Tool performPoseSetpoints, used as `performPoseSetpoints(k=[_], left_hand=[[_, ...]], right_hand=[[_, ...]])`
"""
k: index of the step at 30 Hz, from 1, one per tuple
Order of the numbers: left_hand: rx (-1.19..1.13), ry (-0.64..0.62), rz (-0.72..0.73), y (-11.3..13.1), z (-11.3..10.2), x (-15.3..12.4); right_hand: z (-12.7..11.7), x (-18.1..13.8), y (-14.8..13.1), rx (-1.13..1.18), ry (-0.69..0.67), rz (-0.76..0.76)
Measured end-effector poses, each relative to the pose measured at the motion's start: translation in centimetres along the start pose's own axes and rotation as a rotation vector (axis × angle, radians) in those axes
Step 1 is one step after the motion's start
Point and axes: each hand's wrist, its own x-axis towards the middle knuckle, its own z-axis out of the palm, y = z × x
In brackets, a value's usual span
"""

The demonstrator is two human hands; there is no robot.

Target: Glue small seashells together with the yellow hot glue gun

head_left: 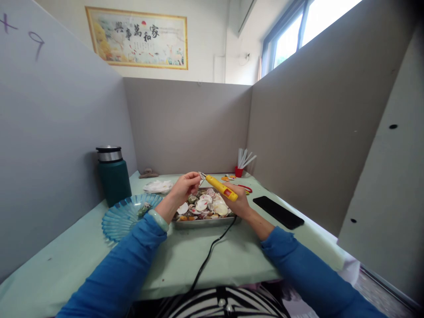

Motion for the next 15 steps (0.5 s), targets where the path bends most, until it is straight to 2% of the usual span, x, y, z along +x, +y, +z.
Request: performPoseSetpoints(k=[15], left_hand=[[0.209,0.078,0.090,-0.31,0.27,-0.04]], right_hand=[[-0.08,0.20,-0.45,-0.028,-0.004,0.009]])
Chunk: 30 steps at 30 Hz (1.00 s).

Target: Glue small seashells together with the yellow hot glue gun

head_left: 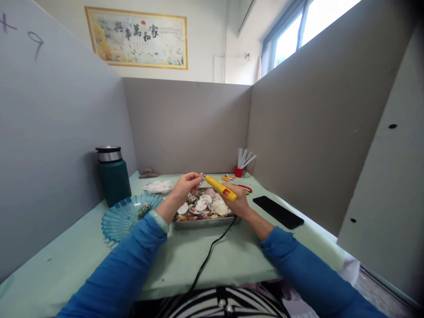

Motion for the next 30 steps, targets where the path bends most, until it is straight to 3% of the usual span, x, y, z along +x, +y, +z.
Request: performPoseSetpoints(k=[30], left_hand=[[-0.035,0.040,-0.001,-0.11,-0.02,0.20]], right_hand=[[-0.09,-0.03,-0.14,0.026,-0.031,-0.008]])
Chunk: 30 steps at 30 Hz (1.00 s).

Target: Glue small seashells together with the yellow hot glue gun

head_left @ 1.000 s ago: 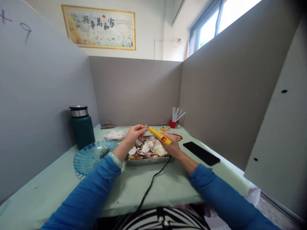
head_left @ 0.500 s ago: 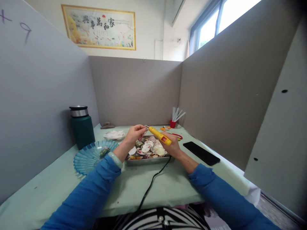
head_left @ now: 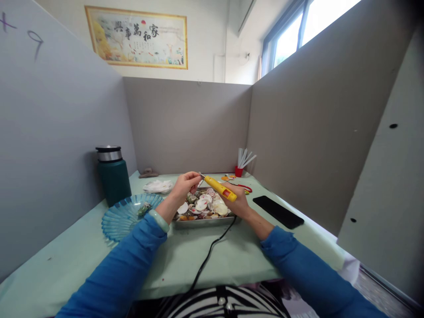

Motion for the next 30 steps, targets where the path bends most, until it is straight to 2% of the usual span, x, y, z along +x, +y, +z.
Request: performPoseSetpoints(k=[24,27,30], left_hand=[[-0.061,-0.058,-0.043,-0.28,-0.34,0.20],[-0.051,-0.049,-0.055,-0.35,-0.39,0.28],[-0.023,-0.020,-0.084,-0.46,-0.52,0.39]], right_hand=[[0.21,-0.24,0.57,0.027,0.045,0.031],[0.30,-0.23,0.48,0.014,0.031,0.084],[0.63,-0.01,0.96,-0.029,0.049,0.247]])
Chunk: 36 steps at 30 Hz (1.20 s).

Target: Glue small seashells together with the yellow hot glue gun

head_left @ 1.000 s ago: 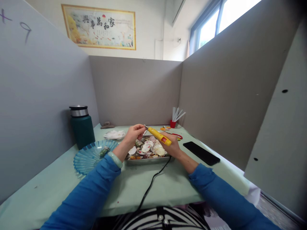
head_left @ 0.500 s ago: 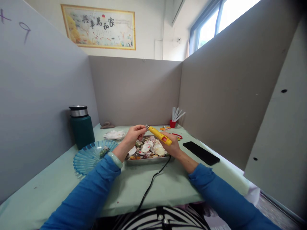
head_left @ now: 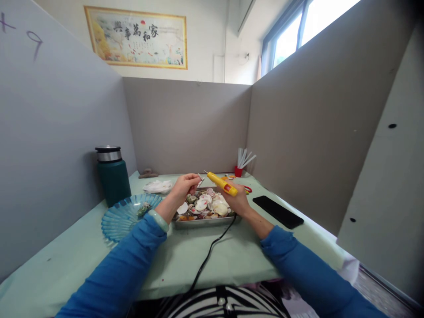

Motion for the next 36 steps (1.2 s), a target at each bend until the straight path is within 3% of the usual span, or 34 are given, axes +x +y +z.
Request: performPoseSetpoints(k=[2,4,6,11,16,22,30,33,36], left_hand=[[0.019,0.029,-0.022,-0.1,-0.1,0.0],[0.032,0.053,-0.036,-0.1,-0.1,0.0],[0.040,0.065,-0.042,0.0,0.0,0.0],[0.051,0.066,-0.041,0.3,0.1,-0.2],[0.054,0.062,-0.072,0.3,0.0,-0.2],[0.059,0.060,-0.058,0.3,0.0,-0.2],[0.079,0.043,-0.065,-0.1,-0.2,0.1],[0.053,0.042,-0.065,0.0,-0.2,0.0],[-0.032,0.022,-0.086,0.3,-0.2,-0.2]], right_hand=[[0.3,0.5,0.7,-0.034,-0.008,0.180],[0.5,1.2,1.6,-0.056,-0.114,0.369],[0.7,2.1,2.3,-0.034,-0.275,0.464],[1.0,3.9,2.9,-0.035,-0.447,0.651],[1.8,4.4,2.7,-0.184,-0.589,0.644],[0.8,4.7,2.3,-0.251,-0.638,0.600],[0.7,4.3,2.0,-0.156,-0.537,0.707],[1.0,4.3,2.1,-0.196,-0.527,0.674],[0.4,4.2,1.8,-0.121,-0.392,0.557]])
